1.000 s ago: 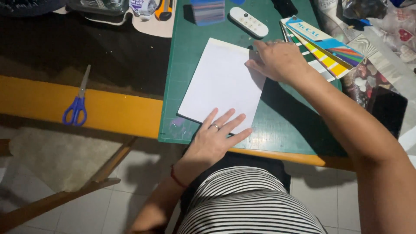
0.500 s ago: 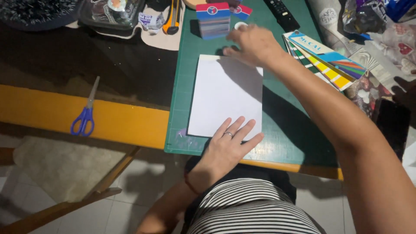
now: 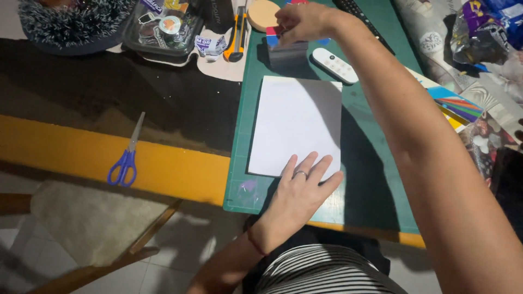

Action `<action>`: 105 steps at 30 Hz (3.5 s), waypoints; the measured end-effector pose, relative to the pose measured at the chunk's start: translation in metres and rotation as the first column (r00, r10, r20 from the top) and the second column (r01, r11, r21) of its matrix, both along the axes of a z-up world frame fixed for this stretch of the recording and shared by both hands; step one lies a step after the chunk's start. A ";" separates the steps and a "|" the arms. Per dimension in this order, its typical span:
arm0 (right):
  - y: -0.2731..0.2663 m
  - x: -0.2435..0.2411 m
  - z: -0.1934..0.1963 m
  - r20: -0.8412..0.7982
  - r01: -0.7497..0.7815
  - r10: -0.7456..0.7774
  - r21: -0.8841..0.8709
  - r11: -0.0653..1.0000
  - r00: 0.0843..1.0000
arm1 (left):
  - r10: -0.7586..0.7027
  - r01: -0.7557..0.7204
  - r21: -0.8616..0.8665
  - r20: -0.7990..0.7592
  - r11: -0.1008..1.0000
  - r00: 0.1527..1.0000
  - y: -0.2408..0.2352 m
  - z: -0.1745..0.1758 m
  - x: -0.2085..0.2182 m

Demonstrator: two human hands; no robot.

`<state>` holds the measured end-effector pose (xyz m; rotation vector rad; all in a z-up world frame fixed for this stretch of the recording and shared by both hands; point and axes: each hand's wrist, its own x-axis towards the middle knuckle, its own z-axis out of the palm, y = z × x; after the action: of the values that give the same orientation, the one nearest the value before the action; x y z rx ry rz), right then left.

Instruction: The person organizes a stack of small, rectangular cards with a red and blue design on a green cutting mat. They repeatedly pick up the cards, separate them into smaller piles, and then gather them back together into a single stack.

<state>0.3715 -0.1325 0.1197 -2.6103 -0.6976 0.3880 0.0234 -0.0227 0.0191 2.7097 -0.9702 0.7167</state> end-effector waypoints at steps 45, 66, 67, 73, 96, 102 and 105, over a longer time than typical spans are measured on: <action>0.004 0.011 0.013 -0.314 0.125 -0.173 -0.167 0.978 0.934 | -0.180 0.194 0.093 -0.138 0.977 0.974 0.014 0.005 0.051; -0.002 -0.008 0.005 -0.309 0.091 -0.152 -0.203 0.975 0.939 | -0.193 0.242 0.146 -0.290 0.959 0.937 0.012 0.005 0.057; -0.003 -0.007 0.004 -0.313 0.092 -0.154 -0.202 0.975 0.937 | -0.195 0.246 0.145 -0.294 0.958 0.936 0.013 0.005 0.057; -0.011 -0.019 -0.005 -0.066 -0.090 0.085 -0.083 0.992 0.994 | -0.183 0.214 0.129 -0.216 0.968 0.959 0.012 0.000 0.054; -0.042 -0.009 -0.058 0.542 -0.204 0.335 -0.288 0.936 0.771 | -0.099 0.144 0.252 -0.182 0.957 0.978 -0.002 -0.006 0.043; -0.048 -0.027 -0.041 0.584 -0.246 0.330 -0.222 0.944 0.741 | -0.123 0.170 0.215 -0.214 0.962 0.969 -0.003 -0.006 0.045; -0.054 -0.043 -0.030 0.602 -0.265 0.328 -0.195 0.944 0.728 | -0.099 0.109 0.221 -0.059 0.969 0.993 -0.004 0.011 0.045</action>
<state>0.3288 -0.1863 0.0901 -2.7117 -1.3579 -0.4213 0.0682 -0.0267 0.0297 2.8230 -1.2402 0.5513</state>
